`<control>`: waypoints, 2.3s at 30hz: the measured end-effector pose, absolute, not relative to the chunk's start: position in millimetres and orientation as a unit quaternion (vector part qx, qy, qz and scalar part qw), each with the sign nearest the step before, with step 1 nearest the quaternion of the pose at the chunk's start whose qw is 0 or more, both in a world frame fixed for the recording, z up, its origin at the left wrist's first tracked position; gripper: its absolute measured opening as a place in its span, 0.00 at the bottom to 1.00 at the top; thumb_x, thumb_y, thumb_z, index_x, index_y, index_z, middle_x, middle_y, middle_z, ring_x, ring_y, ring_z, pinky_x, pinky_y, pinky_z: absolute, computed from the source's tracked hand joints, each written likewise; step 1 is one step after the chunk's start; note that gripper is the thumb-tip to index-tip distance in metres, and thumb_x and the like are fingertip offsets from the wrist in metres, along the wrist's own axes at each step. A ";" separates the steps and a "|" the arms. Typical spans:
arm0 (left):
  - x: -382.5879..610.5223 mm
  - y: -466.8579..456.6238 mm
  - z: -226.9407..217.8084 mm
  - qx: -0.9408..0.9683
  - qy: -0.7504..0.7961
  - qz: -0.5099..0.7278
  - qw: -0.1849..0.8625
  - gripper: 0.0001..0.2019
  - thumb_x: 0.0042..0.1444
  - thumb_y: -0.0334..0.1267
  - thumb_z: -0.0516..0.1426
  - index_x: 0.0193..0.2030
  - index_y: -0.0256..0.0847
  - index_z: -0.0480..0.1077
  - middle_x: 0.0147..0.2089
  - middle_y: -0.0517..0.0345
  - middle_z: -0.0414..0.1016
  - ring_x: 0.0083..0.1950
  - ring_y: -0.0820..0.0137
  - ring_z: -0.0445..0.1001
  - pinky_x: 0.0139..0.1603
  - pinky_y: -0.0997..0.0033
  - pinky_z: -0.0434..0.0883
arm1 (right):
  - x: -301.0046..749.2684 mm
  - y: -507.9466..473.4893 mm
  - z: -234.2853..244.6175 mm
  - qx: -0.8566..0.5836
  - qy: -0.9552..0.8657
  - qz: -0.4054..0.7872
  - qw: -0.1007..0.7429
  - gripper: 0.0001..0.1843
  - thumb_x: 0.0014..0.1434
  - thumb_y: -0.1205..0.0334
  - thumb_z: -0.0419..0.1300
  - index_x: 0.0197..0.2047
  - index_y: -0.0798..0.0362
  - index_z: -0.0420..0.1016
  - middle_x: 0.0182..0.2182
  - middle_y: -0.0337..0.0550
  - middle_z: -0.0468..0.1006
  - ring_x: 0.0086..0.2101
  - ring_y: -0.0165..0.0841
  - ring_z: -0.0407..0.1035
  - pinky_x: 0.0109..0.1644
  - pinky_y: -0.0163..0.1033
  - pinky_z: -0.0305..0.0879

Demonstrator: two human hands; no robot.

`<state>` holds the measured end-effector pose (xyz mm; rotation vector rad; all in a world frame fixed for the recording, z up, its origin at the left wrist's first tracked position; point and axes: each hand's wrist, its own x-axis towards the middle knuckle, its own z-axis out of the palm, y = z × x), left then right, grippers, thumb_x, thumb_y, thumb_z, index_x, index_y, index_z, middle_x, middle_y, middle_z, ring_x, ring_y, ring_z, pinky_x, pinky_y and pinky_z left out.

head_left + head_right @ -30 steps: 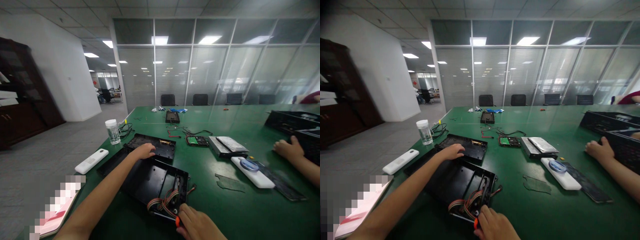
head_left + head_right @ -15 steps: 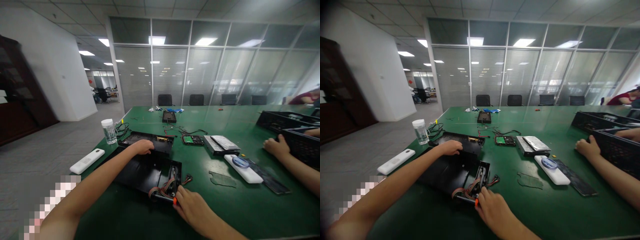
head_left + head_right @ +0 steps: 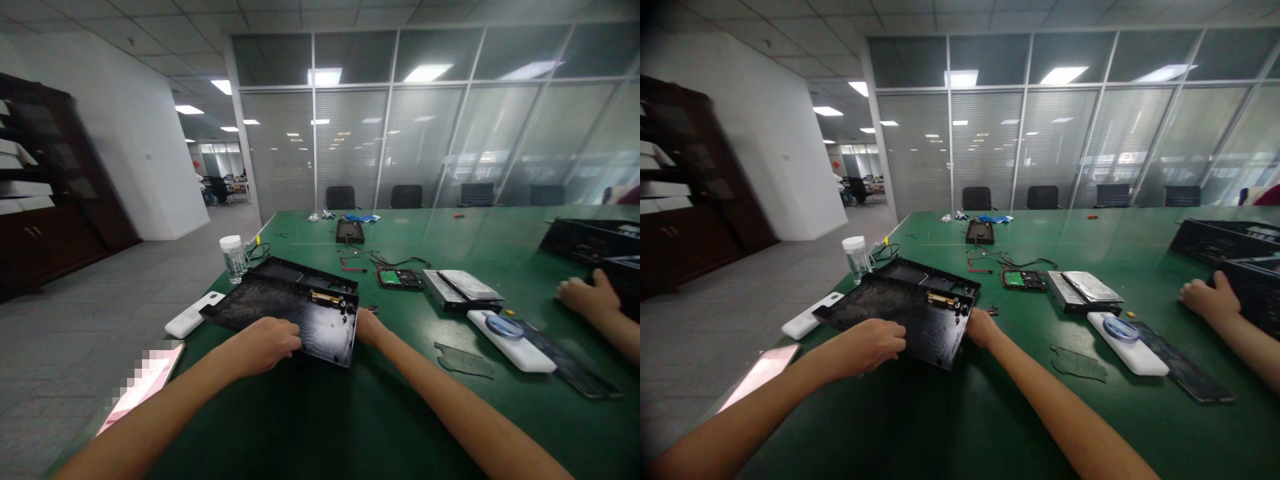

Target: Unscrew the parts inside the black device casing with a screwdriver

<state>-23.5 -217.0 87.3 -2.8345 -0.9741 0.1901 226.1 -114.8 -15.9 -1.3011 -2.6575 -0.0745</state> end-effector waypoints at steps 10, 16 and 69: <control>-34.9 -224.4 34.2 -0.922 -0.365 0.130 0.015 0.02 0.51 0.31 0.57 0.32 0.40 0.71 0.35 0.55 0.72 0.38 0.66 0.71 0.36 0.71 0.65 | 321.1 -107.2 -30.6 -0.512 -0.827 -0.088 0.215 0.06 0.59 0.64 0.47 0.38 0.55 0.63 0.39 0.47 0.63 0.35 0.33 0.65 0.39 0.38 0.63; -9.9 -188.2 39.1 -0.900 -0.399 0.149 -0.089 0.22 0.41 0.44 0.64 0.45 0.42 0.71 0.42 0.52 0.73 0.43 0.60 0.71 0.38 0.70 0.66 | 317.7 -106.3 -29.8 -0.525 -0.788 -0.004 0.322 0.03 0.55 0.65 0.48 0.35 0.52 0.59 0.36 0.43 0.62 0.34 0.32 0.63 0.39 0.36 0.60; 71.1 -97.2 -28.4 -0.959 -0.241 -0.147 0.036 0.06 0.54 0.31 0.52 0.28 0.36 0.68 0.33 0.54 0.71 0.39 0.70 0.69 0.44 0.72 0.64 | 296.6 -95.7 -61.8 -0.463 -0.725 0.333 0.386 0.16 0.57 0.50 0.49 0.40 0.53 0.66 0.24 0.35 0.65 0.22 0.27 0.58 0.25 0.32 0.55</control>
